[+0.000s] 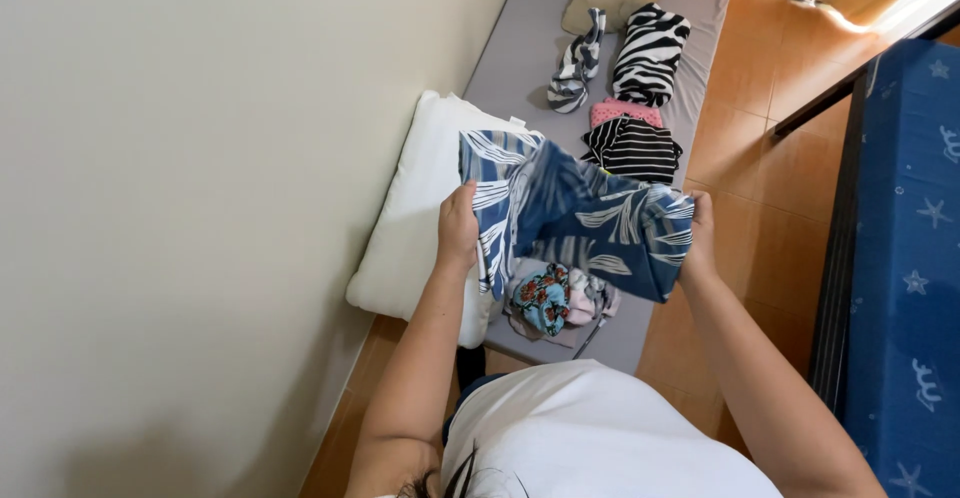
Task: The person wipes a blue mattress with a yellow cloth, then folds various clothes and places them on a nearby bench. Finally, the person puts a blue patterned pillowcase onto a white pillow.
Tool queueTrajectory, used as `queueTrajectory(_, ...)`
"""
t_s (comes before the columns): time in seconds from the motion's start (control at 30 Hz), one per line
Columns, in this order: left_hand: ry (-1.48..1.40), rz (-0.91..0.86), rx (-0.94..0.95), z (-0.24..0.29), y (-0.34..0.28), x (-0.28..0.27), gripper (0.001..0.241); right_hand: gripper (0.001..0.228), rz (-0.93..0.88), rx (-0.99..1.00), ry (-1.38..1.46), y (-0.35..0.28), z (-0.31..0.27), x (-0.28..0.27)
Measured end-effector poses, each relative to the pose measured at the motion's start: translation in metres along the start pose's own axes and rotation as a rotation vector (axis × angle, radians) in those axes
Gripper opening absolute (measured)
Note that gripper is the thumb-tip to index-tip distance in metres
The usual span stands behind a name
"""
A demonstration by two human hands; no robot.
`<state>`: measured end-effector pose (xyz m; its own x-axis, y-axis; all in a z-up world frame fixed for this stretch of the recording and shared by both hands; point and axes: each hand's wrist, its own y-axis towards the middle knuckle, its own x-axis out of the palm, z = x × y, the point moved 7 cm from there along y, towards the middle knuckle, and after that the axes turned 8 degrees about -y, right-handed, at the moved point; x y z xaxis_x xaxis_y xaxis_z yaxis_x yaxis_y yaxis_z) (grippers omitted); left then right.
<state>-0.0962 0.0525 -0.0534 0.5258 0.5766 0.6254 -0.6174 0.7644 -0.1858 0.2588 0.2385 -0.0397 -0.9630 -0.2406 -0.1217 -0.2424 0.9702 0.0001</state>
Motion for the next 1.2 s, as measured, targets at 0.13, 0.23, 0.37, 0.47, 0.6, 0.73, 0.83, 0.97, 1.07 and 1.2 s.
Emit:
queueTrajectory(0.13, 0.149, -0.046, -0.068, 0.014, 0.004, 0.002, 0.034, 0.024, -0.025, -0.058, -0.03, -0.023, -0.049, 0.038)
queueTrajectory(0.23, 0.261, -0.095, -0.133, 0.007, 0.011, -0.004, 0.034, 0.025, -0.013, -0.011, 0.016, -0.03, -0.057, 0.065)
queueTrajectory(0.37, 0.549, -0.153, 0.083, 0.032, 0.014, 0.003, 0.038, 0.023, 0.058, 0.039, 0.147, -0.036, -0.042, 0.088)
queueTrajectory(0.47, 0.73, -0.251, 0.309, 0.046, -0.002, 0.022, 0.046, 0.021, 0.096, 0.083, 0.201, -0.056, -0.044, 0.1)
queueTrajectory(0.6, 0.8, -0.525, 0.068, 0.034, -0.028, 0.06, 0.044, 0.017, 0.097, 0.186, 0.094, -0.071, -0.041, 0.114)
queueTrajectory(0.73, 0.785, -0.662, -0.147, 0.034, -0.055, 0.065, 0.041, 0.017, 0.027, 0.134, 0.068, -0.081, -0.058, 0.134)
queueTrajectory(0.83, 0.864, -0.616, -0.133, 0.023, -0.053, 0.046, 0.035, 0.016, -0.033, 0.093, 0.059, -0.087, -0.063, 0.14)
queueTrajectory(0.97, 0.858, -0.434, -0.025, 0.028, -0.043, 0.009, 0.028, 0.016, -0.102, 0.057, -0.047, -0.095, -0.059, 0.138)
queueTrajectory(1.07, 0.72, -0.35, -0.018, 0.038, -0.046, -0.002, 0.026, 0.018, -0.194, 0.017, -0.089, -0.11, -0.072, 0.141)
queueTrajectory(1.2, 0.254, -0.208, -0.201, 0.04, -0.062, -0.006, 0.023, 0.016, -0.279, 0.04, -0.142, -0.135, -0.082, 0.128)
